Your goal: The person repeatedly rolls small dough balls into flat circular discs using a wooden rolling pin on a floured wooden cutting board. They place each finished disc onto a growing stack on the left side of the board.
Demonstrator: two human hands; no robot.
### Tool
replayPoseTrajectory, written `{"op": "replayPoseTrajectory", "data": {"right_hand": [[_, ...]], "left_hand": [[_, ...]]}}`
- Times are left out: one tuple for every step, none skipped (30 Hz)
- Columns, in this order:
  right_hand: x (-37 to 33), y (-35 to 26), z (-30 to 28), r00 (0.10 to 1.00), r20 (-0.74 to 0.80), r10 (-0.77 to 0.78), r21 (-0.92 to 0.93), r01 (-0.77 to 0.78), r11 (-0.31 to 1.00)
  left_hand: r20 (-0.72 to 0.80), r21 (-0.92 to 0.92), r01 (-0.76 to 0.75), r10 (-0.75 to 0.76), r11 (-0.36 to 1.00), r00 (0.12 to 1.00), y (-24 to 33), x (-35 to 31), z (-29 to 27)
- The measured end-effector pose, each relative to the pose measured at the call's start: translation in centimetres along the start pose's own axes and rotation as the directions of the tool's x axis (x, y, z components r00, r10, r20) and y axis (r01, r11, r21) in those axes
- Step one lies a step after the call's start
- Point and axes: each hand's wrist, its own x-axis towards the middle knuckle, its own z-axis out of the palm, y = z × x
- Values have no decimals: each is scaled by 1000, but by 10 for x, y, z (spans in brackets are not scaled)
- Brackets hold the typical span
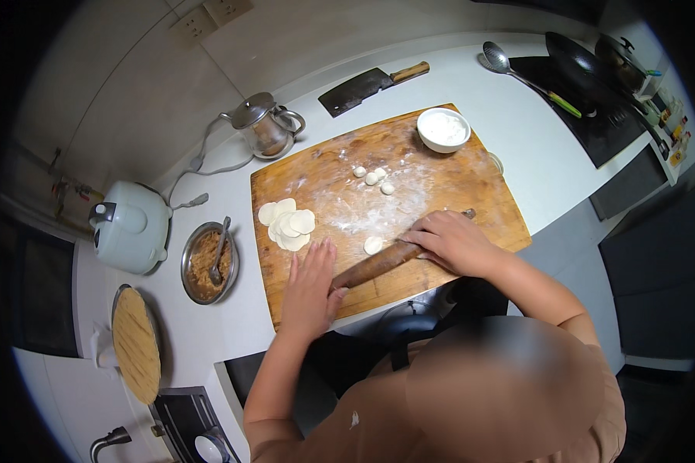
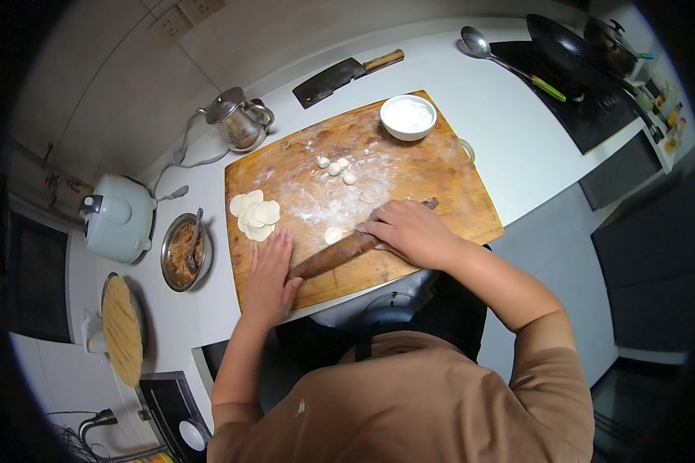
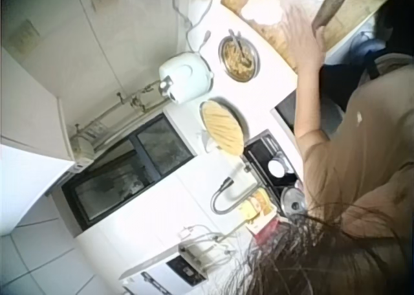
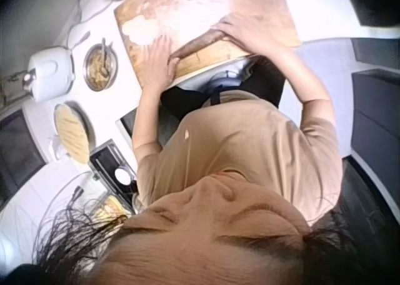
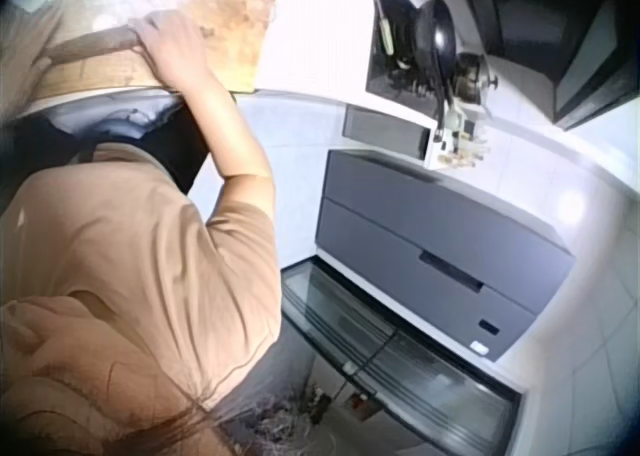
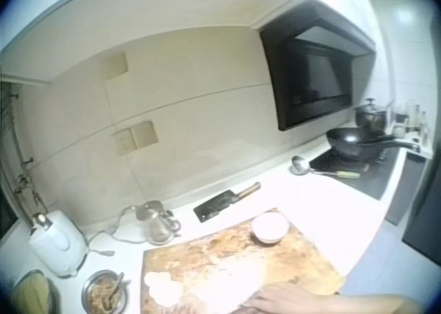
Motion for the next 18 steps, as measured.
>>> {"op": "replayPoseTrajectory", "data": {"right_hand": [[7,1,3,1000,7,4,-9,-4,1000],[14,1,6,1000,-6,-14,-10,14,1000],[21,2,8,999,-20,-33,-13,32,999],[29,3,10,998,-33,-51,-16,51,999],[36,4,12,1000,0,-21,-24,21,999],[45,9,17,999,-42,-27,-86,23,996],[56,15,22,996,-84,-33,-148,20,989],[63,22,27,991,-126,-41,-210,14,978],[71,26,29,996,-81,21,-210,-37,977],[73,26,30,994,-107,17,-231,-42,972],[75,26,30,991,-134,15,-253,-48,966],[76,27,32,988,-155,13,-270,-55,961],[68,24,34,989,-148,29,-227,-62,972],[58,20,33,991,-136,21,-202,-48,978],[47,12,31,992,-122,11,-176,-33,984],[36,4,27,994,-108,2,-151,-19,988],[28,-3,25,993,-118,-5,-106,-8,994],[22,-7,23,995,-104,-9,-89,-1,996]], "left_hand": [[5,28,10,-10,1000,1000,3,-6,4],[-5,47,22,-21,999,1000,2,-7,9],[-17,64,35,-34,997,999,0,-8,13],[-27,82,47,-45,996,999,-2,-8,17],[-39,92,79,-76,993,996,-5,-2,19],[-76,106,98,-90,990,993,-9,5,21],[-116,120,115,-101,986,988,-12,13,22],[-182,142,119,-92,983,979,-20,23,23],[-215,155,127,-92,980,972,-24,29,22],[-249,168,136,-91,976,964,-29,35,22],[-244,167,144,-100,975,964,-31,38,21],[-235,163,155,-114,974,965,-29,40,18],[-191,148,147,-117,978,975,-24,37,15],[-146,132,137,-118,982,982,-16,28,12],[-105,111,123,-111,986,988,-11,20,8],[-63,88,108,-103,990,993,-4,12,4],[-27,61,85,-84,995,996,-1,5,2],[-41,10,65,-65,998,997,-2,4,2]]}}
